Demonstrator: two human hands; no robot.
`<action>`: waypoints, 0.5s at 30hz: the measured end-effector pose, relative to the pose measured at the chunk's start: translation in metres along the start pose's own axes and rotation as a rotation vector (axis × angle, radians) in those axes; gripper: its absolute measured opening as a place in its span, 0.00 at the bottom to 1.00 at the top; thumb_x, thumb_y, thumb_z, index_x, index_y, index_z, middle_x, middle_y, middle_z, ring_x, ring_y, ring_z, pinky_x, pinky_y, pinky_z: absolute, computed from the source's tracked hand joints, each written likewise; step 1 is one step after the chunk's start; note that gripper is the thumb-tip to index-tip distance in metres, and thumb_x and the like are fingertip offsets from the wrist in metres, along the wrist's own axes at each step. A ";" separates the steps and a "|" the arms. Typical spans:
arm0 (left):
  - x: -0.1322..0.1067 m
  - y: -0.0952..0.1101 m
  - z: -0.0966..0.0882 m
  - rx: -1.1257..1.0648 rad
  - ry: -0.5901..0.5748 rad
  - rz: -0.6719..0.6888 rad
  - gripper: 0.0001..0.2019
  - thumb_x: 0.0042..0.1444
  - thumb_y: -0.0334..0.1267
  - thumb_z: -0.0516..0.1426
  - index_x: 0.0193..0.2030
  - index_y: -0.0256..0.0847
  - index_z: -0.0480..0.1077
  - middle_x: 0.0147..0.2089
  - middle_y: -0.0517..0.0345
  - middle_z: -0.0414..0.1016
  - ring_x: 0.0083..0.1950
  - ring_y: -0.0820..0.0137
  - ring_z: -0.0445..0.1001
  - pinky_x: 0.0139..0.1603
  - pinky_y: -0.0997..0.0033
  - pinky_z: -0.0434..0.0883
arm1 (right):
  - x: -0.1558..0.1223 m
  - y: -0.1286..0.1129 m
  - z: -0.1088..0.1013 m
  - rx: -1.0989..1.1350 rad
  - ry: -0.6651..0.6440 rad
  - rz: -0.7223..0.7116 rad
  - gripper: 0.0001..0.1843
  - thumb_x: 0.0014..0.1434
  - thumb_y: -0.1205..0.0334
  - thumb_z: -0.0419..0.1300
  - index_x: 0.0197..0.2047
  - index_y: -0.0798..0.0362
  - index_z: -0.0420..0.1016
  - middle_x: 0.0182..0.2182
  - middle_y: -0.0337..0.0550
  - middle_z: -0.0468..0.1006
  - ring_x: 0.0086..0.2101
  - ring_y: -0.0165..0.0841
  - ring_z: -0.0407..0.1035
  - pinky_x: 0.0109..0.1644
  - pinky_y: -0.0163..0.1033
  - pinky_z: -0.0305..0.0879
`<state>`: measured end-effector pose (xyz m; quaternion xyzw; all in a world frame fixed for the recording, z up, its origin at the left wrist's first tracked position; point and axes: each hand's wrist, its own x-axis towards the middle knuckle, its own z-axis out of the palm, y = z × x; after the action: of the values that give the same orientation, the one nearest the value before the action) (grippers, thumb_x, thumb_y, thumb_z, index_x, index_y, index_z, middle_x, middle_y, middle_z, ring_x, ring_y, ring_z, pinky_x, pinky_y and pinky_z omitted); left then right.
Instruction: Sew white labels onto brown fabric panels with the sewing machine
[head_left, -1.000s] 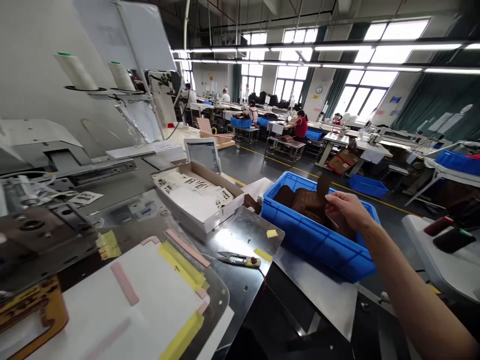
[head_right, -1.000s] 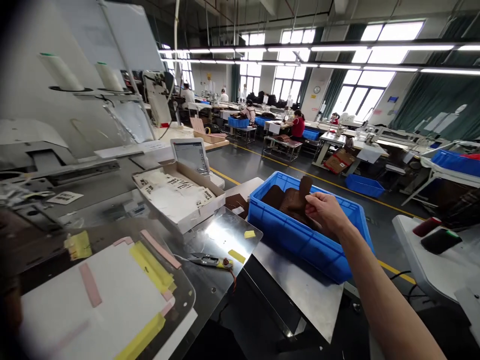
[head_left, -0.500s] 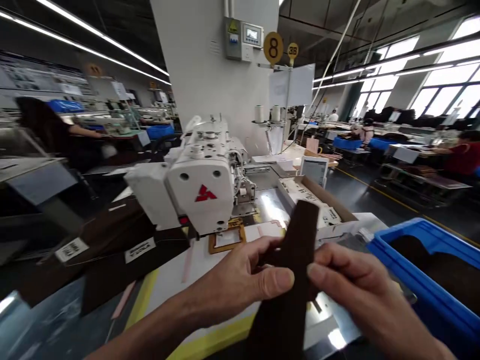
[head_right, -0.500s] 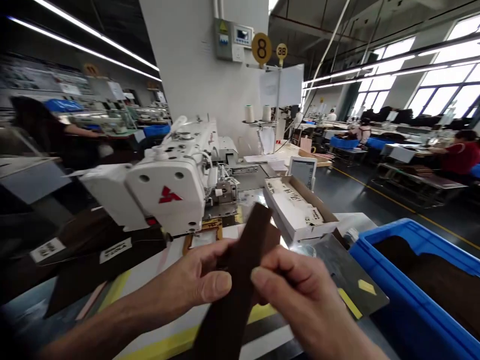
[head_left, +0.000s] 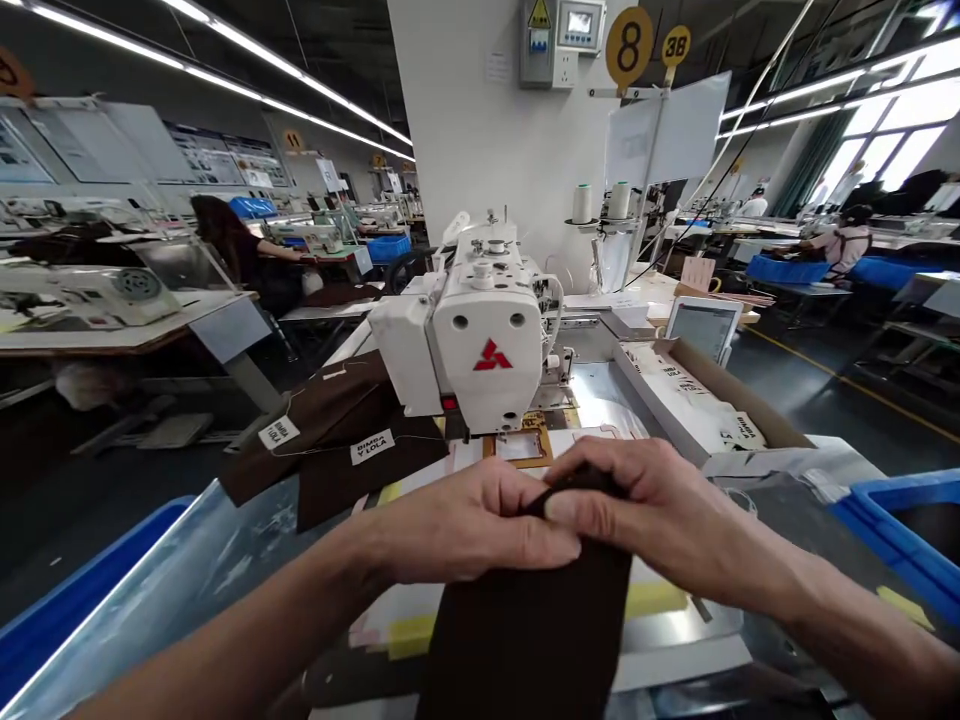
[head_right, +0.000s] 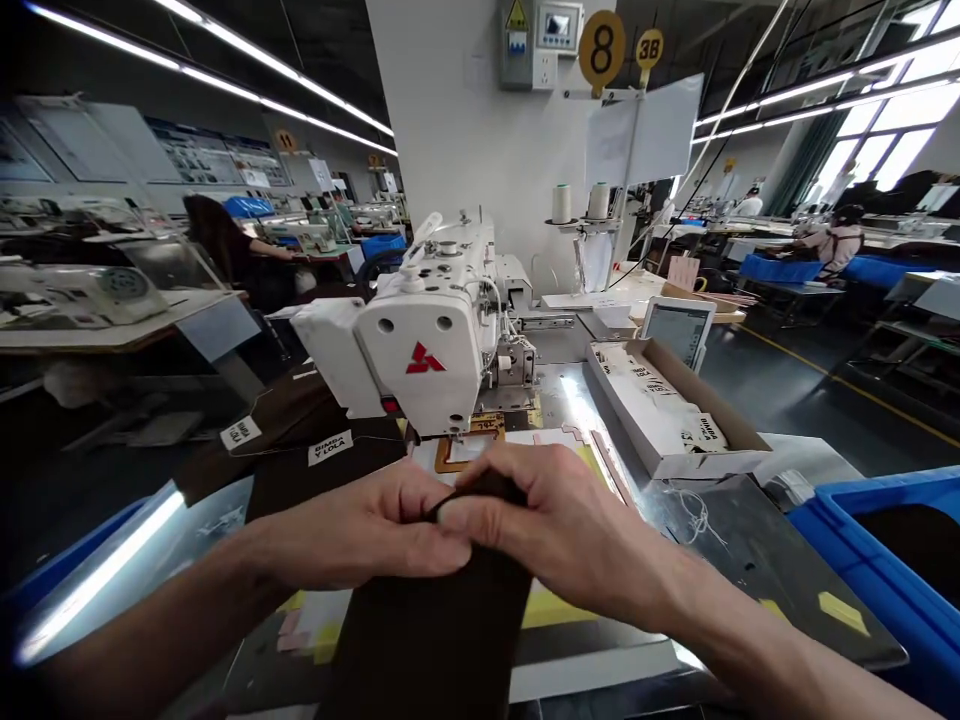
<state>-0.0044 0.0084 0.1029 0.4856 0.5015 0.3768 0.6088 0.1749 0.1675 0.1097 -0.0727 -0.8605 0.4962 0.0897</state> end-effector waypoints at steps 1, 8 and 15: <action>-0.003 -0.005 -0.001 -0.075 -0.024 -0.022 0.22 0.63 0.57 0.66 0.34 0.38 0.70 0.28 0.64 0.61 0.26 0.77 0.53 0.27 0.76 0.56 | -0.001 0.004 0.004 0.055 0.081 0.029 0.18 0.70 0.44 0.64 0.39 0.48 0.83 0.31 0.37 0.77 0.31 0.31 0.70 0.32 0.34 0.65; -0.037 -0.051 -0.020 -0.157 0.047 -0.117 0.13 0.60 0.47 0.68 0.39 0.38 0.77 0.37 0.58 0.72 0.40 0.69 0.70 0.46 0.72 0.71 | -0.035 0.065 0.004 0.214 0.362 0.232 0.24 0.70 0.36 0.62 0.37 0.49 0.77 0.29 0.39 0.75 0.31 0.35 0.70 0.33 0.38 0.66; -0.045 -0.003 -0.017 0.002 0.020 -0.166 0.02 0.58 0.34 0.61 0.36 0.38 0.74 0.30 0.63 0.67 0.30 0.75 0.62 0.29 0.77 0.59 | -0.029 0.025 -0.003 -0.180 0.041 0.030 0.30 0.65 0.42 0.69 0.68 0.34 0.73 0.64 0.41 0.74 0.60 0.46 0.70 0.54 0.41 0.72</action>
<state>-0.0305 -0.0312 0.1106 0.4392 0.5463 0.3296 0.6325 0.2043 0.1766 0.0875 -0.1035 -0.8985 0.4164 0.0929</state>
